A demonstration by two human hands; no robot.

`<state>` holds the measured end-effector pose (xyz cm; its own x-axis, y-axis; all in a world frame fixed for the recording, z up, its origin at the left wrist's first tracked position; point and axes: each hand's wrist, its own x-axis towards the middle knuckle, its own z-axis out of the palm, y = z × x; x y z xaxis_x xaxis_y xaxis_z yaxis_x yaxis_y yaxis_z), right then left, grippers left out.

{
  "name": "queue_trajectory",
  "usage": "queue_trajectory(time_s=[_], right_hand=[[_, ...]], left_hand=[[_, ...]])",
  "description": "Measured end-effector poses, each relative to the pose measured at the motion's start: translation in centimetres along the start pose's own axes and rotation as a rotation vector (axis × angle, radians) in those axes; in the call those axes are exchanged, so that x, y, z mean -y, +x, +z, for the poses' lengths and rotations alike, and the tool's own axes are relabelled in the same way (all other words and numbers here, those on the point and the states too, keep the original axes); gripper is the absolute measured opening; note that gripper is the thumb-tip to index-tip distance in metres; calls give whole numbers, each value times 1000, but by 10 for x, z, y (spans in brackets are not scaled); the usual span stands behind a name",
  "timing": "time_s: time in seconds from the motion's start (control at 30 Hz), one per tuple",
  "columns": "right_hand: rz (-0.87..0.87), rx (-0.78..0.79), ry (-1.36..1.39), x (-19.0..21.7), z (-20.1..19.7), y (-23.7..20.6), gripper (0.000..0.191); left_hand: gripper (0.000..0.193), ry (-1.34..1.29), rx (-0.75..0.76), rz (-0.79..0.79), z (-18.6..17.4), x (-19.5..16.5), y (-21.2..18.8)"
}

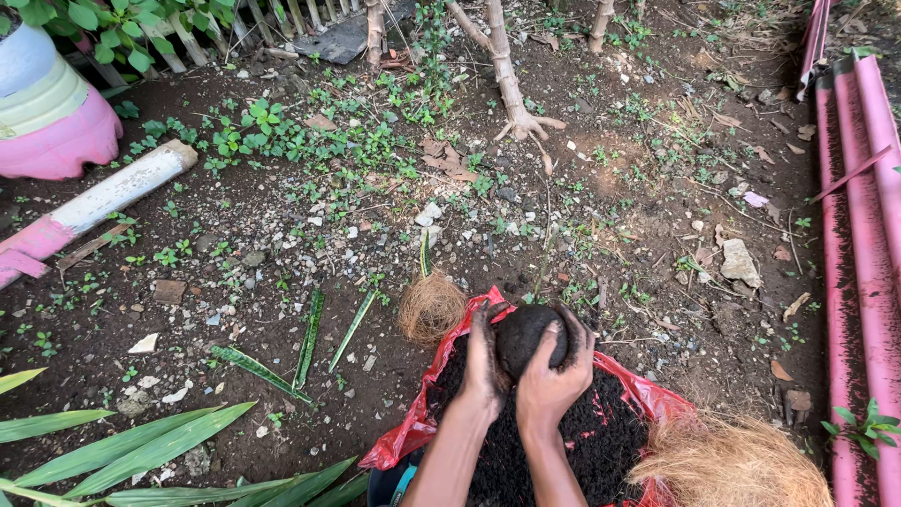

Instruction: The person kneels on the ground and presses soil by hand around the root ball of a snake plant, repeatedly gathering and compacting soil from a red plastic bag to shape a rounded soil ball around the plant, with coconut coir fibers lying beside the work area.

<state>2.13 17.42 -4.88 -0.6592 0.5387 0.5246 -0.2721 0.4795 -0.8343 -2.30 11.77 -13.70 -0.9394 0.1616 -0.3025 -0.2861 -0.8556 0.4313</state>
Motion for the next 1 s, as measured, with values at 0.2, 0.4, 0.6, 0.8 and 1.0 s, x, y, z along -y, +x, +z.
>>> queue_trajectory(time_s=[0.2, 0.4, 0.6, 0.8, 1.0], right_hand=[[-34, -13, -130, 8, 1, -1, 28], [-143, 84, -114, 14, -5, 2, 32], [-371, 232, 106, 29, -14, 3, 32], [-520, 294, 65, 52, -14, 5, 38], [-471, 165, 112, 52, -12, -3, 32]], left_hand=[[70, 485, -149, 345, -5, 21, 17], [65, 209, -131, 114, 13, -1, -6], [80, -267, -28, -122, 27, -36, -30], [75, -442, 209, -110, 15, -33, -26], [80, -348, 178, -126, 15, -23, -24]])
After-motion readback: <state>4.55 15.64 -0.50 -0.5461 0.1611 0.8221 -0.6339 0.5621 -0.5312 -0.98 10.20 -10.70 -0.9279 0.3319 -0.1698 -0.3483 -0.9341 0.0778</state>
